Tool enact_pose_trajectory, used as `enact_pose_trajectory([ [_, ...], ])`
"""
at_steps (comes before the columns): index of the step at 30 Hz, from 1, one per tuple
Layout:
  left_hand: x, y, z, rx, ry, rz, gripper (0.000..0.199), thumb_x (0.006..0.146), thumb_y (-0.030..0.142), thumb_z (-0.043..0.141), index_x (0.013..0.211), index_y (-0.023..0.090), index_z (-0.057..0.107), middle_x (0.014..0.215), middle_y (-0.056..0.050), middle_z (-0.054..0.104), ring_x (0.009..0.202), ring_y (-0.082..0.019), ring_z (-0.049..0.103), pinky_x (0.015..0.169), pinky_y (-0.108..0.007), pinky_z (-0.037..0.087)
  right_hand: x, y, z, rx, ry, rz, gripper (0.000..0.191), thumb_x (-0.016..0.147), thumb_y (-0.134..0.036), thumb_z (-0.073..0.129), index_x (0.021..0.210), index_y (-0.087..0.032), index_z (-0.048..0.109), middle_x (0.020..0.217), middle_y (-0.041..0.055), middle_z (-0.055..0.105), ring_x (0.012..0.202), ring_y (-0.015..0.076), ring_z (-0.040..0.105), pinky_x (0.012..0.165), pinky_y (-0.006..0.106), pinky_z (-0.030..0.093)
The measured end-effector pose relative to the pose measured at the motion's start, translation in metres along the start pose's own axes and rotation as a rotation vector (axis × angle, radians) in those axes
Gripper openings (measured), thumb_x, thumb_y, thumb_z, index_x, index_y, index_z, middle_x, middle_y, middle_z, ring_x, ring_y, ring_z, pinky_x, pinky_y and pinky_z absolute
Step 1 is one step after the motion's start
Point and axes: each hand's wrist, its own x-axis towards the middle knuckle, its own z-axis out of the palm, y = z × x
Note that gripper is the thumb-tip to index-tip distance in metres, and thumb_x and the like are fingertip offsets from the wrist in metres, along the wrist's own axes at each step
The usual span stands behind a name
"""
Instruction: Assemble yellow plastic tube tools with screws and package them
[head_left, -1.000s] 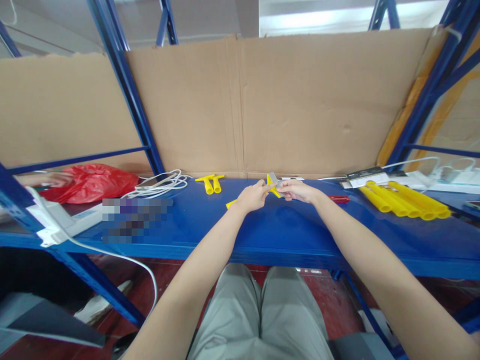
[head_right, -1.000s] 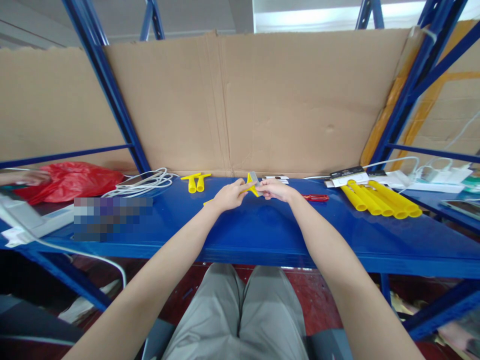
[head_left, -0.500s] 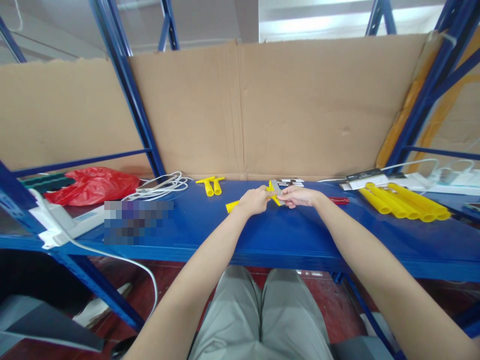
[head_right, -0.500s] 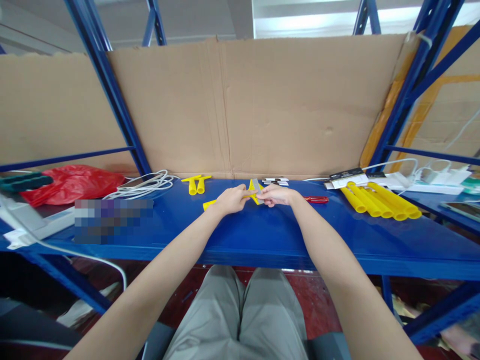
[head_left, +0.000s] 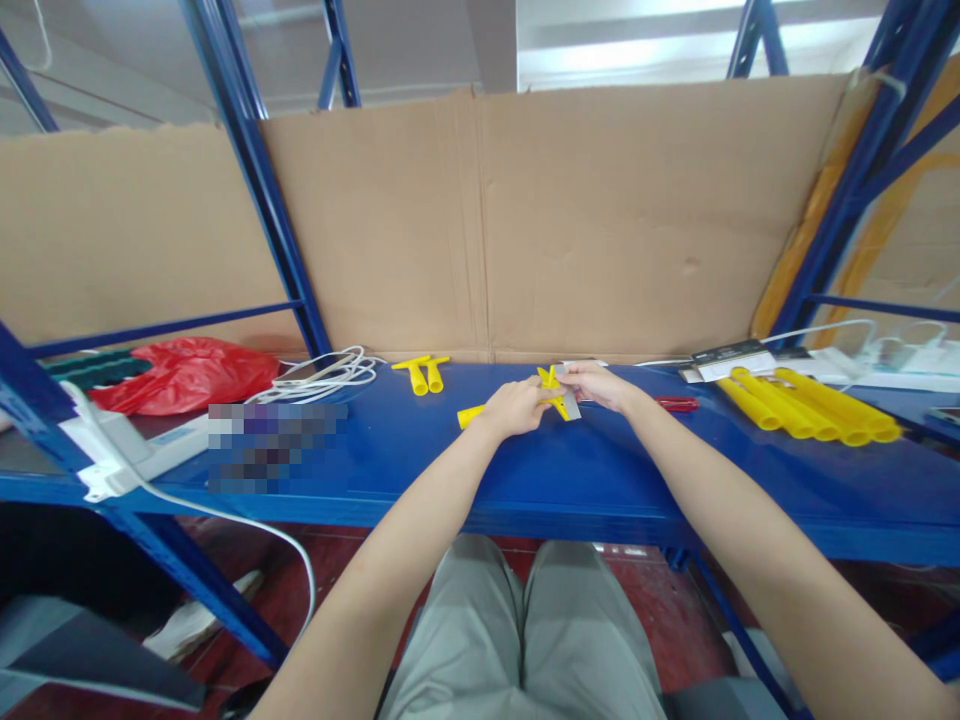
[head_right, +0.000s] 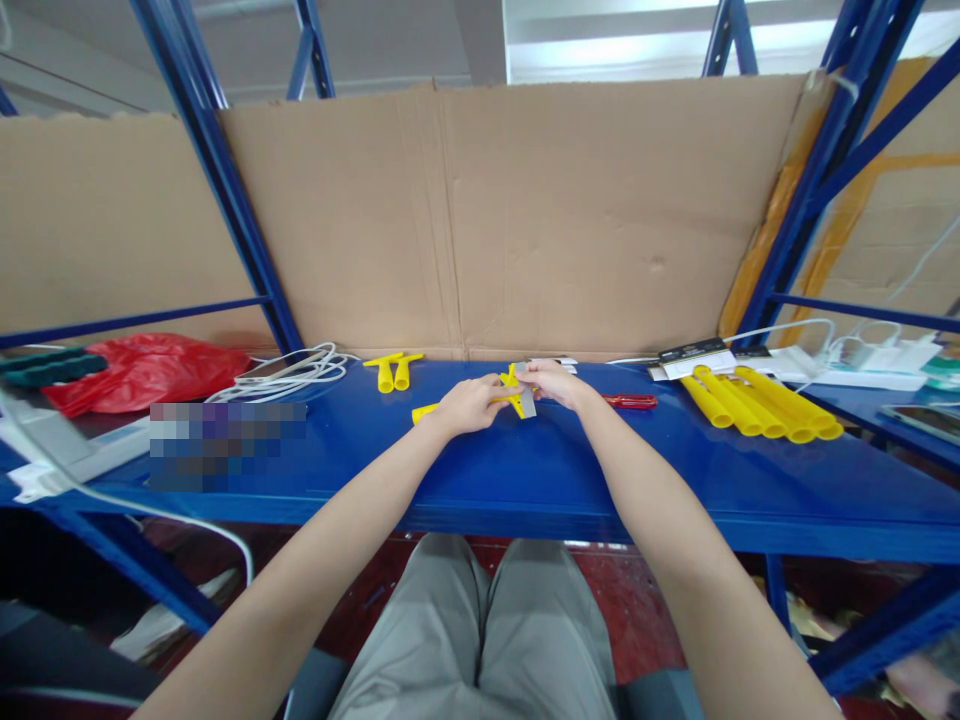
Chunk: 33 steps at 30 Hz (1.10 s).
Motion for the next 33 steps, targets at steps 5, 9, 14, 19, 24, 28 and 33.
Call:
enact_pose_trajectory([
  [5, 0.0, 0.0, -0.002, 0.001, 0.011, -0.029, 0.044, 0.096, 0.028, 0.036, 0.138, 0.035, 0.046, 0.112, -0.007, 0.056, 0.095, -0.02, 0.062, 0.083, -0.03, 0.048, 0.003, -0.001, 0.001, 0.009, 0.042, -0.116, 0.029, 0.064, -0.038, 0.073, 0.068, -0.016, 0.055, 0.055, -0.0057, 0.048, 0.046, 0.0051, 0.037, 0.047, 0.021, 0.029],
  [9, 0.0, 0.001, -0.001, 0.006, -0.003, -0.047, 0.047, 0.096, 0.024, 0.035, 0.141, 0.036, 0.041, 0.113, -0.008, 0.054, 0.091, -0.021, 0.063, 0.079, -0.03, 0.048, 0.003, 0.0, 0.001, 0.017, 0.036, -0.15, 0.036, 0.061, -0.045, 0.073, 0.068, -0.017, 0.052, 0.051, -0.008, 0.041, 0.043, 0.0041, 0.03, 0.044, 0.021, 0.025],
  [14, 0.0, -0.001, 0.0, 0.003, 0.008, -0.076, 0.05, 0.094, 0.018, 0.034, 0.139, 0.037, 0.043, 0.115, -0.009, 0.052, 0.095, -0.021, 0.061, 0.081, -0.031, 0.047, 0.003, 0.001, 0.006, 0.007, 0.075, -0.166, 0.04, 0.061, -0.05, 0.074, 0.066, -0.018, 0.051, 0.051, -0.0067, 0.043, 0.044, 0.0051, 0.036, 0.044, 0.021, 0.029],
  [19, 0.0, -0.003, -0.001, -0.023, -0.01, -0.108, 0.047, 0.095, 0.021, 0.035, 0.138, 0.036, 0.046, 0.109, -0.008, 0.056, 0.094, -0.022, 0.062, 0.08, -0.031, 0.048, 0.004, 0.0, 0.004, -0.023, 0.168, -0.119, 0.035, 0.071, -0.047, 0.07, 0.065, -0.017, 0.053, 0.054, -0.0021, 0.051, 0.049, 0.0072, 0.045, 0.048, 0.021, 0.04],
  [24, 0.001, -0.009, 0.004, -0.047, -0.057, -0.134, 0.044, 0.093, 0.023, 0.041, 0.135, 0.034, 0.051, 0.109, -0.008, 0.061, 0.099, -0.023, 0.062, 0.083, -0.031, 0.048, 0.007, 0.006, -0.016, -0.196, 0.298, -0.13, 0.028, 0.074, -0.041, 0.067, 0.064, -0.017, 0.056, 0.055, 0.0003, 0.054, 0.049, 0.0086, 0.046, 0.048, 0.022, 0.039],
  [28, 0.002, -0.014, 0.008, -0.056, -0.087, -0.146, 0.043, 0.091, 0.024, 0.045, 0.133, 0.033, 0.053, 0.112, -0.008, 0.063, 0.101, -0.024, 0.063, 0.084, -0.03, 0.048, 0.013, 0.017, -0.028, -0.537, 0.369, -0.184, 0.023, 0.073, -0.031, 0.062, 0.055, -0.018, 0.055, 0.054, 0.0018, 0.056, 0.057, 0.0139, 0.052, 0.057, 0.025, 0.041],
  [33, 0.003, -0.015, 0.009, -0.086, -0.107, -0.157, 0.041, 0.09, 0.025, 0.046, 0.129, 0.032, 0.057, 0.112, -0.007, 0.066, 0.102, -0.023, 0.063, 0.085, -0.03, 0.048, 0.017, 0.024, -0.021, -0.845, 0.335, -0.175, 0.018, 0.07, -0.017, 0.057, 0.053, -0.02, 0.061, 0.07, 0.0065, 0.068, 0.072, 0.0214, 0.061, 0.07, 0.029, 0.042],
])
